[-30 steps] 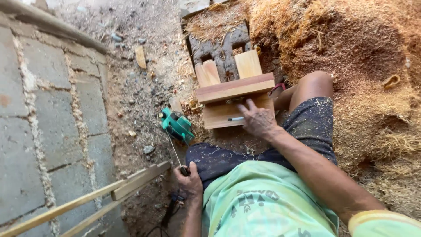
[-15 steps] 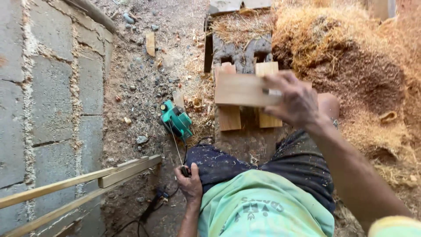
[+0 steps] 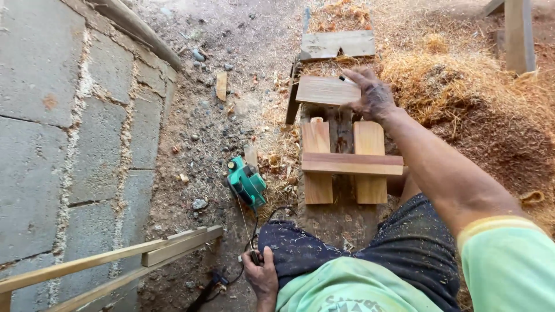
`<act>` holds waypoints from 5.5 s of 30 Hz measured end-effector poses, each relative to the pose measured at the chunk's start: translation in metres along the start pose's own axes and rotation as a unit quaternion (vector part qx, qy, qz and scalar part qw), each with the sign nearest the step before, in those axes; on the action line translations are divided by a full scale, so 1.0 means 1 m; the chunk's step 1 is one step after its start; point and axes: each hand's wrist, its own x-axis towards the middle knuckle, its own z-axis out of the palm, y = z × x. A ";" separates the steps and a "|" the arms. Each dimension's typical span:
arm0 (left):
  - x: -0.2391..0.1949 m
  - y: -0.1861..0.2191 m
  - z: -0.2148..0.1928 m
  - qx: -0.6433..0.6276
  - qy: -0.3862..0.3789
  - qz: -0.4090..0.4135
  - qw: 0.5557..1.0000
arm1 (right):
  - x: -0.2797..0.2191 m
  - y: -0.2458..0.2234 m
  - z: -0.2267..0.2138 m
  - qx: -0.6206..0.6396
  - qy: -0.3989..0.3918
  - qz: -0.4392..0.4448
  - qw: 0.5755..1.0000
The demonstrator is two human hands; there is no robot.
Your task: The person sits on the ground and uses a try square and a marker to draw lines on small wooden planks. They measure and mark multiple pieces of wood, stacking some on a nearby table.
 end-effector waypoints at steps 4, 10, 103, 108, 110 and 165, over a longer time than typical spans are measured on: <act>-0.003 0.005 0.002 -0.013 -0.007 -0.019 1.000 | -0.048 0.007 -0.001 0.040 0.028 0.033 0.998; 0.005 0.006 0.005 -0.034 -0.025 -0.042 0.998 | -0.170 -0.082 -0.020 0.006 -0.013 -0.012 1.000; 0.090 0.207 0.139 -0.104 -0.079 0.196 0.972 | -0.275 -0.092 -0.107 0.690 0.214 0.365 0.587; 0.080 0.199 0.158 -0.183 -0.121 0.064 0.974 | -0.334 -0.048 -0.102 0.732 0.250 0.325 0.543; 0.071 0.186 0.152 -0.190 -0.125 0.065 0.972 | -0.333 -0.052 -0.109 0.723 0.274 0.350 0.529; 0.028 0.157 0.068 -0.173 -0.110 0.071 0.976 | -0.273 -0.110 0.035 0.446 -0.149 0.413 0.780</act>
